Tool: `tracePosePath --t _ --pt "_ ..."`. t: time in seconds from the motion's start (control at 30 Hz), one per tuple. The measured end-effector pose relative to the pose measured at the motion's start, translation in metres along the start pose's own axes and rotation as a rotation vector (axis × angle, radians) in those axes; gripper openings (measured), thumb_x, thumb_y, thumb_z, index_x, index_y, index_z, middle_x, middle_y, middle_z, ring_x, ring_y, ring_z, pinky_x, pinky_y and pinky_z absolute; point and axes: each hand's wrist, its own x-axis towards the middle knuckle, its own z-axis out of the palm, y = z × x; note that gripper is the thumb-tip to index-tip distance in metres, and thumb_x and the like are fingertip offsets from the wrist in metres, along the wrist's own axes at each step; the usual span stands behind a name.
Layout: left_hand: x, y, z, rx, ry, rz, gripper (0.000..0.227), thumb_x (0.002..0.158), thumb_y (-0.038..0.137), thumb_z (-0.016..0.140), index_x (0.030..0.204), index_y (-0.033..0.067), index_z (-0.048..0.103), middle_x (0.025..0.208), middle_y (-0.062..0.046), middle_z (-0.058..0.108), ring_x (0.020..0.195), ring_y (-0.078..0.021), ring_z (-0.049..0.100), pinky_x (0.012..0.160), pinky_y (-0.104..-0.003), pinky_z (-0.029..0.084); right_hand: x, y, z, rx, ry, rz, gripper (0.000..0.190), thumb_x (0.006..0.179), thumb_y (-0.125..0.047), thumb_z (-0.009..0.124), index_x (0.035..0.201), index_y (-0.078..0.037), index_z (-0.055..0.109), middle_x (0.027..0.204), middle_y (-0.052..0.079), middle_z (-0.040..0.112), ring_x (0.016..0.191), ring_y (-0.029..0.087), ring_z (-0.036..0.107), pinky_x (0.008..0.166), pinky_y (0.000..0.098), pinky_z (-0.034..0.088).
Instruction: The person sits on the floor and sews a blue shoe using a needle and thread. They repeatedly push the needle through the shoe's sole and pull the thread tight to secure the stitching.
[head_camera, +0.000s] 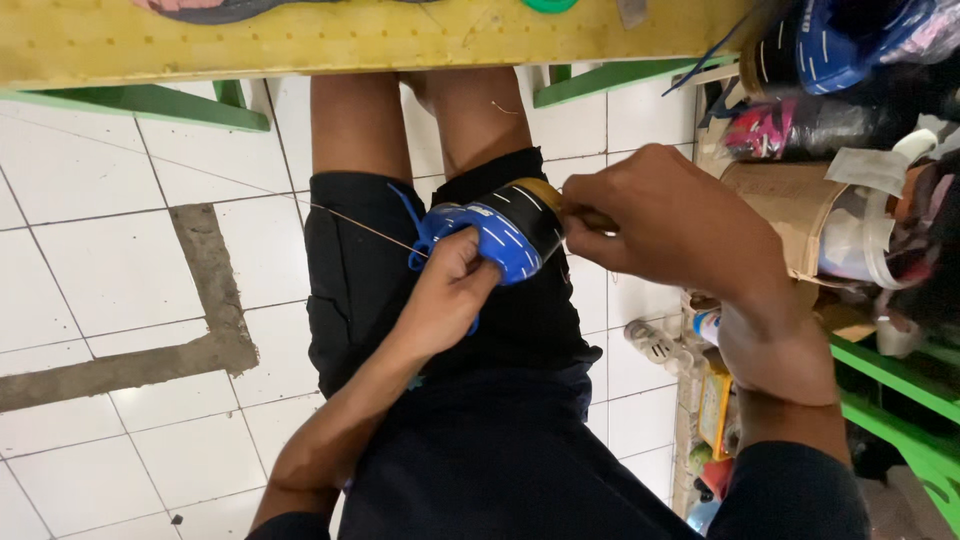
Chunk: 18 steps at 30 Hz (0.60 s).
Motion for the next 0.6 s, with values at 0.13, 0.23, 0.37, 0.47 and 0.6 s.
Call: tracePosePath --t 0.13,0.23,0.37,0.47,0.6 --pt "-0.030 0.056 -0.023 0.163 0.185 0.126 0.015 0.098 0.012 0.069 0.111 0.0092 0.076 0.126 -0.014 0.076 0.117 -0.0213 0.074 0.100 -0.031 0.062 0.006 0.013 0.003 -0.020 0.126 -0.081 0.011 0.097 -0.018 0.062 0.095 -0.012 0.071 0.060 0.008 0.069 0.051 0.030 0.063 0.056 0.0435 0.045" --pt "-0.044 0.057 -0.040 0.189 0.497 0.203 0.004 0.094 0.003 0.075 0.097 0.0003 0.075 0.115 -0.020 0.077 0.109 -0.0247 0.077 0.097 -0.031 0.064 0.008 0.013 -0.002 -0.203 0.078 0.167 0.023 0.101 -0.027 0.055 0.093 -0.015 0.074 0.069 0.010 0.072 0.067 0.039 0.068 0.054 0.0510 0.046" --pt "-0.034 0.031 -0.045 -0.214 0.253 0.232 0.008 0.102 0.012 0.065 0.096 0.0087 0.062 0.124 -0.020 0.073 0.107 -0.0199 0.074 0.096 -0.030 0.063 0.011 -0.002 -0.008 -0.227 -0.071 0.245 0.024 0.109 -0.032 0.049 0.110 -0.016 0.066 0.080 0.011 0.075 0.073 0.043 0.070 0.063 0.0543 0.050" --pt "-0.017 0.024 -0.033 -0.456 0.057 0.376 0.010 0.108 0.016 0.058 0.099 0.0112 0.056 0.112 -0.016 0.066 0.093 -0.0165 0.067 0.085 -0.029 0.058 0.006 -0.006 -0.002 -0.336 -0.139 0.257 0.018 0.111 -0.026 0.044 0.111 -0.012 0.054 0.077 0.015 0.071 0.070 0.050 0.066 0.061 0.0571 0.047" --pt "-0.002 0.043 -0.014 0.026 0.164 0.199 0.005 0.099 0.013 0.071 0.098 0.0082 0.073 0.092 -0.002 0.076 0.085 -0.0087 0.069 0.079 -0.023 0.056 0.002 -0.002 0.010 -0.383 -0.038 0.093 0.021 0.094 0.005 0.049 0.112 -0.006 0.048 0.061 0.015 0.060 0.050 0.048 0.054 0.049 0.0539 0.037"
